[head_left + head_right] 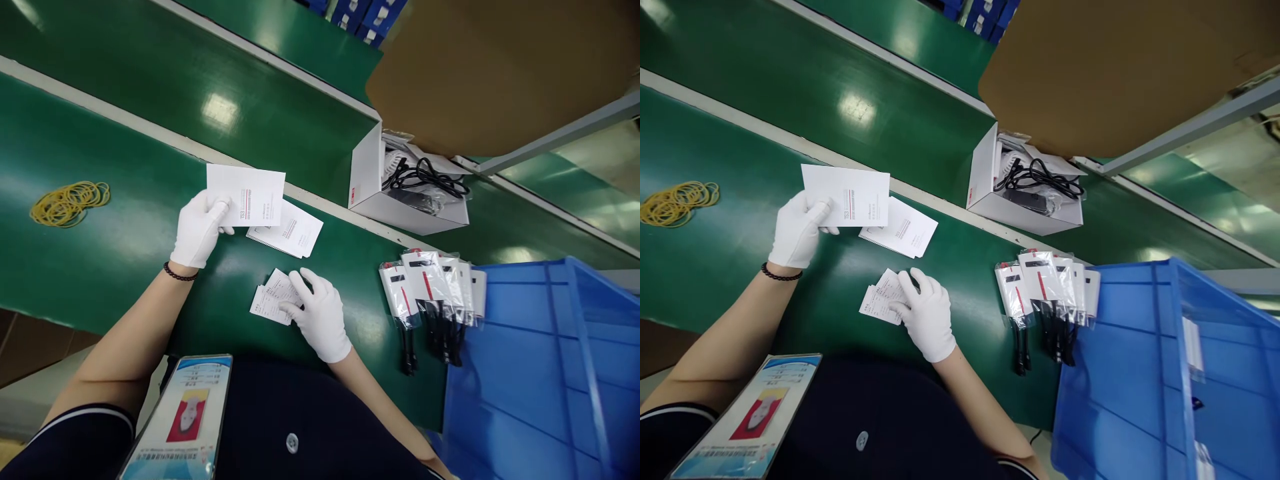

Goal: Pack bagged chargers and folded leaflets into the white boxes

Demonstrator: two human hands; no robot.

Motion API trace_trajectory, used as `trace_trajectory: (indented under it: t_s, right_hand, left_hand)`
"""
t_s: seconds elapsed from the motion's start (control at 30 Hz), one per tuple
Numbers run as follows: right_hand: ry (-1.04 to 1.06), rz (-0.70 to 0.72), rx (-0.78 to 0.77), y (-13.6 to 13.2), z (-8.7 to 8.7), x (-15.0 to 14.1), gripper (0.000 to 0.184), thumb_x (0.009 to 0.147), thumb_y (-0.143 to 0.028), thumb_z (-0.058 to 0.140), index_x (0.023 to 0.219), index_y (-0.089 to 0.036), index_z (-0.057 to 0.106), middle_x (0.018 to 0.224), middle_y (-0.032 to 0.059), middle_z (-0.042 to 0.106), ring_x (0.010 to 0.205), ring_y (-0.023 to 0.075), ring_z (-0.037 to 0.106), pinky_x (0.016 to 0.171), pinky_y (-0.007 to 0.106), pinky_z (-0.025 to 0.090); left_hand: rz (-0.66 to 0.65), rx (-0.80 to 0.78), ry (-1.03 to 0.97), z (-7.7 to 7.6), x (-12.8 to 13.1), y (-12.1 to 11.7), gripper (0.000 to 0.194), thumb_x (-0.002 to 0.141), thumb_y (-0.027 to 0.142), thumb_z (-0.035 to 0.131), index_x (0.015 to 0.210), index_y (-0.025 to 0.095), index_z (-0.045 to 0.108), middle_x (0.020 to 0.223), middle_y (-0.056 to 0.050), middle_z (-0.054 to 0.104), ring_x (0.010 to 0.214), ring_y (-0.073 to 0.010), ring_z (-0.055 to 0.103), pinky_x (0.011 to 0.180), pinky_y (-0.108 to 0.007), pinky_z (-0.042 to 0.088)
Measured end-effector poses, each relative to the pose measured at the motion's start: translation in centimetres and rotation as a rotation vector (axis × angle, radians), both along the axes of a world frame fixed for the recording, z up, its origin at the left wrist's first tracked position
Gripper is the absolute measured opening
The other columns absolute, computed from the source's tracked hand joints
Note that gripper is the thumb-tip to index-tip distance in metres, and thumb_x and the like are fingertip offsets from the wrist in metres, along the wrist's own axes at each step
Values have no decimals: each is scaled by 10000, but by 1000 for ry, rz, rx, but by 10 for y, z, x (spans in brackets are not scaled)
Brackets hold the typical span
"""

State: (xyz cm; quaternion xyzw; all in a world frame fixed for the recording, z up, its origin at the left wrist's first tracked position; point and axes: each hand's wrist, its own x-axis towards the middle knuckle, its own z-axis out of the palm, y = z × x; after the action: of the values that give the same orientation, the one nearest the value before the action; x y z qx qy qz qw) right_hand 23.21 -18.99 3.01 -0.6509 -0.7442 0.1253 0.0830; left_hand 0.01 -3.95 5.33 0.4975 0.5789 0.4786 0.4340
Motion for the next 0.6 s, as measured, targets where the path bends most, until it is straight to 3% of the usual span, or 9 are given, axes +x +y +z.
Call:
trace_trajectory:
  t_s: [0.1,0.2,0.3,0.37,0.43,0.5,0.6]
  right_hand:
    - [315,-107,-57,-7,-1,1,169,902,-386,617,1003,-264,674,1048,75,668,987,274,588,856,425,469]
    - [745,-341,-249,-6,4,4,256,918,-496,536,835,-257,576,794,26,626,735,220,595,646,352,503]
    - [968,-535,-280,2,12,4,352,899,-610,497,829,-266,468,698,-3,563,557,184,521,481,310,434]
    - [970,-598,-208,8,16,0,364,924,-626,418,839,-272,440,669,-6,546,505,176,489,448,308,406]
    - [842,-616,-107,14,20,-7,343,953,-588,356,887,-270,465,698,14,583,539,191,535,494,324,442]
    - [638,-518,-65,18,26,-15,310,964,-523,362,948,-259,522,785,48,649,665,218,618,619,344,495]
    - [416,-280,-102,25,35,-9,284,969,-451,412,1024,-254,608,954,57,701,866,231,665,796,344,504]
  left_hand:
    - [-11,18,8,-3,-1,0,272,883,420,586,946,159,630,671,-10,627,484,-123,590,451,-216,456]
    - [-97,42,-23,-8,2,-4,322,899,475,547,951,169,632,661,-26,642,559,-175,641,508,-266,514]
    - [-196,36,0,-9,15,-21,356,892,498,547,970,172,666,875,-73,719,821,-253,698,702,-354,585]
    - [-289,4,54,-9,31,-40,359,893,488,548,1015,185,697,1063,-68,722,1003,-281,673,852,-385,572]
    - [-422,-79,51,-10,47,-62,372,893,497,557,1072,210,713,1163,-51,705,1089,-289,647,923,-388,552]
    - [-505,-200,-4,-15,59,-81,395,868,524,600,1107,233,718,1197,-46,698,1120,-295,639,949,-393,546]
    - [-449,-316,-56,-24,65,-89,409,805,537,682,1061,224,738,1179,-67,706,1120,-313,641,985,-433,532]
